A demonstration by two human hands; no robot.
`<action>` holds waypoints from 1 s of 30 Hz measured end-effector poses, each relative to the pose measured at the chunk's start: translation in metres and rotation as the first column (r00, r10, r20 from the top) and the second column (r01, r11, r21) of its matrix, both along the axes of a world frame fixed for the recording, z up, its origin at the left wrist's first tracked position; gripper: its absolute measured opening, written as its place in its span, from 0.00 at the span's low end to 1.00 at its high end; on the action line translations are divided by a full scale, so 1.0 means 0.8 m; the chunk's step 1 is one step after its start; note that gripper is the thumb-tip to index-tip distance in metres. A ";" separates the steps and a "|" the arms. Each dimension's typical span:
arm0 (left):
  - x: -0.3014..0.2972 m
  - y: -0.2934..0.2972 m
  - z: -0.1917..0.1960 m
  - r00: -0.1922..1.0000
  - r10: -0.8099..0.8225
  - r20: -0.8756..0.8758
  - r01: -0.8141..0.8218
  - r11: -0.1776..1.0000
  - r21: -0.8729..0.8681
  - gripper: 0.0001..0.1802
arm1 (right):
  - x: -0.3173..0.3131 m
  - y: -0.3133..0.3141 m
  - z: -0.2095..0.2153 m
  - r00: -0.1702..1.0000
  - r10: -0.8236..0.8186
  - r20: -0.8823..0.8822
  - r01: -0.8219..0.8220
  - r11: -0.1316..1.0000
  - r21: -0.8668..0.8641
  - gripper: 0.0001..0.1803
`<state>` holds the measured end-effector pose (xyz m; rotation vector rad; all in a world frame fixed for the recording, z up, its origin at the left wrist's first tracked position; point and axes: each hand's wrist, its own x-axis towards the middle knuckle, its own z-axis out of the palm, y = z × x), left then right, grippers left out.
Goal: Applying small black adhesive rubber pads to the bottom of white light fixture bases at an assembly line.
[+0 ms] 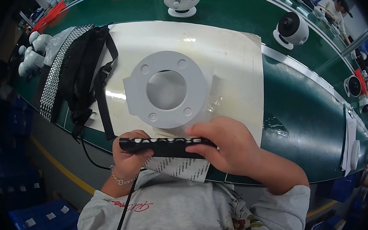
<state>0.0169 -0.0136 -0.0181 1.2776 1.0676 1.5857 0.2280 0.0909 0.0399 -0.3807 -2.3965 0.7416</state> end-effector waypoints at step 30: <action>0.003 0.006 0.003 0.948 0.115 -0.298 -0.068 0.984 0.163 0.12 | -0.033 -0.012 0.005 0.946 0.178 -0.270 -0.153 0.982 0.110 0.18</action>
